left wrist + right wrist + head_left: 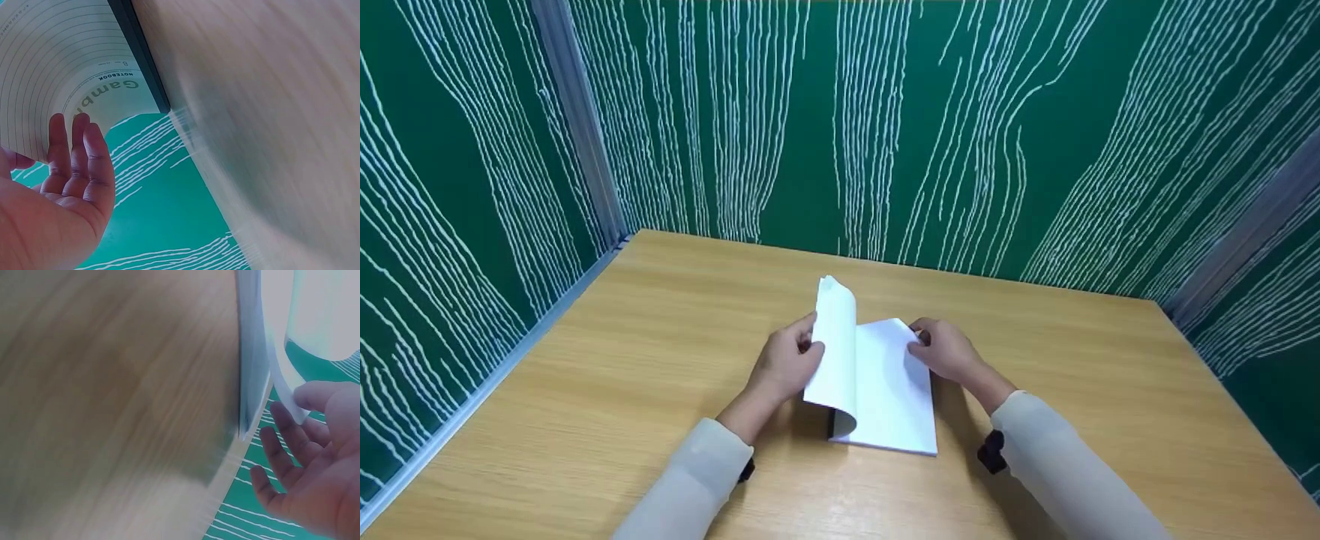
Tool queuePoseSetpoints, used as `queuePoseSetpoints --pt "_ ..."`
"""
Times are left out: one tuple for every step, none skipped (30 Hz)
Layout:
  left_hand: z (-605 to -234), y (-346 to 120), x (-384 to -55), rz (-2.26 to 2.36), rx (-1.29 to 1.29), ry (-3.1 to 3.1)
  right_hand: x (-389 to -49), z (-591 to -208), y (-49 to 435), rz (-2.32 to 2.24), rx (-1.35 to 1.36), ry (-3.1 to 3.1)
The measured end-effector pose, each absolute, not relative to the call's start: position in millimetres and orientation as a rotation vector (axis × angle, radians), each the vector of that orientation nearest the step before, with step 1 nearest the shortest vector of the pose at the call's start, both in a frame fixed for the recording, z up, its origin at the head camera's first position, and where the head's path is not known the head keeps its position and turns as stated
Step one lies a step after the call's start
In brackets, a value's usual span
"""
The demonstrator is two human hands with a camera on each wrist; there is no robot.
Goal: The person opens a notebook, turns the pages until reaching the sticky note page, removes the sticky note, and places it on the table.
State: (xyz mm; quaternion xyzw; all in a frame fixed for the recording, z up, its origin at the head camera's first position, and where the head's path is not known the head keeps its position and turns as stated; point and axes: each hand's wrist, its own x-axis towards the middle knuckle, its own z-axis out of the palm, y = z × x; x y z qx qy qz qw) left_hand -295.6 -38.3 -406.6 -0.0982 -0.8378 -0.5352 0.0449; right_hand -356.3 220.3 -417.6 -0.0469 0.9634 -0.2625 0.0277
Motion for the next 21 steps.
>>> queuePoseSetpoints --pt "-406 -38 -295 -1.630 -0.304 -2.559 -356 -417 220 -0.847 -0.143 2.969" --pt "-406 -38 -295 -1.635 -0.304 -2.561 -356 -416 219 -0.879 -0.141 2.963" --pt "-407 -38 -295 -1.640 -0.304 -2.561 -355 -416 219 -0.909 -0.146 2.954" --pt "-407 -38 -295 -1.643 -0.303 -2.564 -355 -415 218 -0.942 -0.146 2.945" --pt "-407 -38 -295 -1.648 -0.304 -2.565 -354 -415 218 -0.971 -0.147 2.936" --pt "-407 -38 -295 -1.651 -0.306 -2.565 -353 -414 217 -0.997 -0.142 2.926" --pt "-407 -38 -295 -1.657 -0.309 -2.562 -352 -413 216 -1.017 -0.144 2.917" --pt "-408 -38 -295 -1.660 -0.311 -2.561 -351 -413 216 -1.035 -0.152 2.911" --pt "-408 -38 -295 -1.660 -0.314 -2.560 -350 -412 216 -1.050 -0.166 2.906" --pt "-408 -38 -295 -1.663 -0.313 -2.559 -350 -411 215 -1.064 -0.180 2.903" --pt "-408 -38 -295 -1.663 -0.308 -2.558 -349 -411 214 -1.077 -0.201 2.900" --pt "-408 -38 -295 -1.666 -0.299 -2.559 -348 -410 214 -1.090 -0.229 2.896" --pt "-408 -38 -295 -1.667 -0.292 -2.557 -347 -410 213 -1.111 -0.251 2.892" --pt "-408 -38 -295 -1.668 -0.285 -2.557 -346 -409 212 -1.133 -0.273 2.885" --pt "-408 -38 -295 -1.668 -0.277 -2.557 -345 -408 211 -1.159 -0.290 2.875" --pt "-408 -38 -295 -1.668 -0.272 -2.555 -344 -408 210 -1.182 -0.308 2.864" --pt "-408 -38 -295 -1.666 -0.271 -2.554 -343 -407 209 -1.211 -0.320 2.851" --pt "-408 -38 -295 -1.667 -0.271 -2.552 -342 -406 208 -1.233 -0.333 2.840" --pt "-408 -38 -295 -1.665 -0.273 -2.550 -341 -405 206 -1.256 -0.343 2.828" --pt "-408 -38 -295 -1.665 -0.273 -2.548 -340 -405 205 -1.264 -0.360 2.816" --pt "-408 -38 -295 -1.664 -0.278 -2.545 -338 -404 203 -1.266 -0.378 2.807"
